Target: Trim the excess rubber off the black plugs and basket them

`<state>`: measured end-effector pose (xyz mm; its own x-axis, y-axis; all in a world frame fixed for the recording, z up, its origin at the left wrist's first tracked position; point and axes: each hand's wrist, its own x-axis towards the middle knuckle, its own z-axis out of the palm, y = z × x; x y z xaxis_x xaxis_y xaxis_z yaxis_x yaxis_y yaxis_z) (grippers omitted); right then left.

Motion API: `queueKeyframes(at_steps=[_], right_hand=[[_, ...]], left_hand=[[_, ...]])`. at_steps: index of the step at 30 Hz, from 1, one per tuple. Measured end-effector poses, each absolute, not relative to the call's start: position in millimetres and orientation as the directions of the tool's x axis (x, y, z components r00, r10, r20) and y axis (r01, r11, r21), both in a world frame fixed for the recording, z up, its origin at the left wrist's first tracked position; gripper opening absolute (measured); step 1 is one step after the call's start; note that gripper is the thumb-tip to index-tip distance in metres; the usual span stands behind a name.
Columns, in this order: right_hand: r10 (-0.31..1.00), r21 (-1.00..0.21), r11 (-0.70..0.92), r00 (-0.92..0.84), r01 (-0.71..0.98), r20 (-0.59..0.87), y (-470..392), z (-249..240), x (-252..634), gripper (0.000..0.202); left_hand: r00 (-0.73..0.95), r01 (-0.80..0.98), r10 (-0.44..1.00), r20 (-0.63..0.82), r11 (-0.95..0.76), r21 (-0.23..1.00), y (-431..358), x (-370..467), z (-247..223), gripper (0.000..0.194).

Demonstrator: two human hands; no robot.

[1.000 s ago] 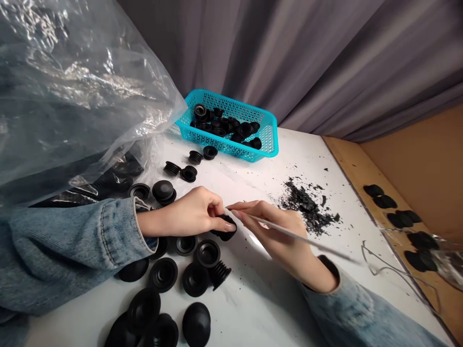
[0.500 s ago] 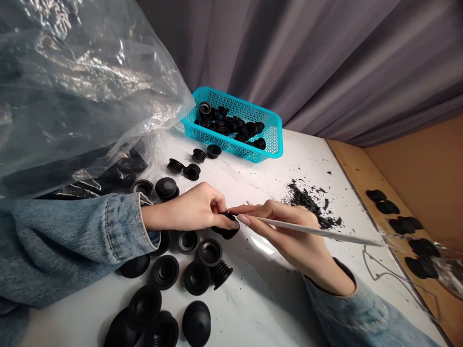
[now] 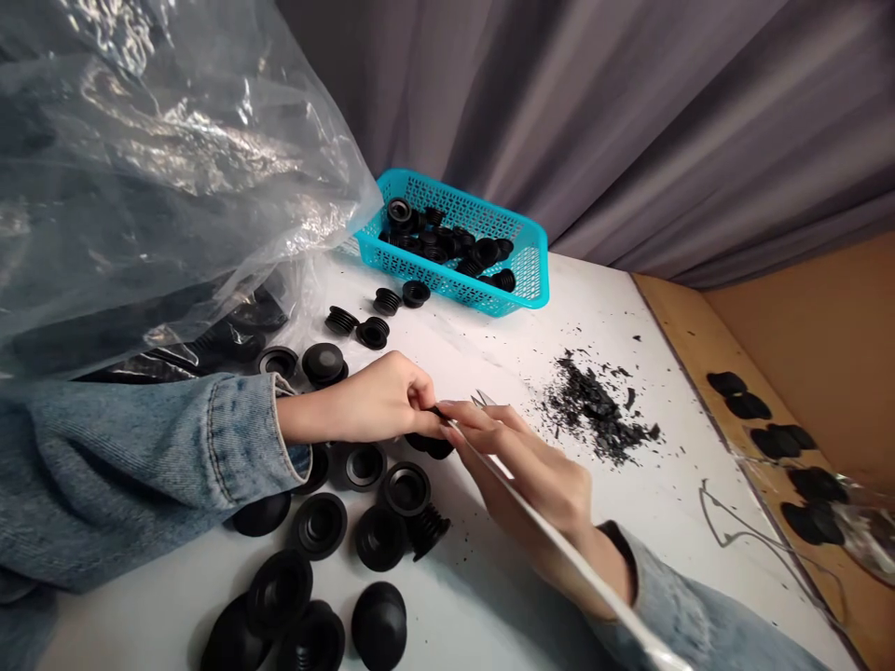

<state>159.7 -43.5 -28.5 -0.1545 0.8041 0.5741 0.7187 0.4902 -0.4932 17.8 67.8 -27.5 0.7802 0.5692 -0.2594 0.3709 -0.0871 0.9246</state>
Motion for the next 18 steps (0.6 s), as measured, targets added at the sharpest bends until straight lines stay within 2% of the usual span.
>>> queueKeyframes(at_steps=[3,6,10,15,18], right_hand=[[0.71,-0.402,0.573,-0.189,0.714,0.678,-44,-41,157,0.022],[0.721,-0.373,0.593,-0.265,0.714,0.64,-44,-49,159,0.022],[0.686,-0.273,0.625,-0.349,0.731,0.638,-39,-57,163,0.019],[0.711,-0.303,0.475,-0.157,0.826,0.685,-21,-45,177,0.013],[0.748,-0.434,0.352,0.029,0.83,0.663,-18,-13,198,0.01]], left_hand=[[0.769,0.389,0.574,-0.282,-0.07,0.918,68,18,-28,0.028],[0.756,0.404,0.577,-0.309,-0.04,0.914,68,19,-26,0.028],[0.745,0.414,0.575,-0.337,-0.004,0.91,67,20,-22,0.024],[0.782,0.357,0.575,-0.241,-0.095,0.929,63,17,-21,0.032],[0.781,0.336,0.588,-0.21,-0.113,0.935,63,15,-20,0.03]])
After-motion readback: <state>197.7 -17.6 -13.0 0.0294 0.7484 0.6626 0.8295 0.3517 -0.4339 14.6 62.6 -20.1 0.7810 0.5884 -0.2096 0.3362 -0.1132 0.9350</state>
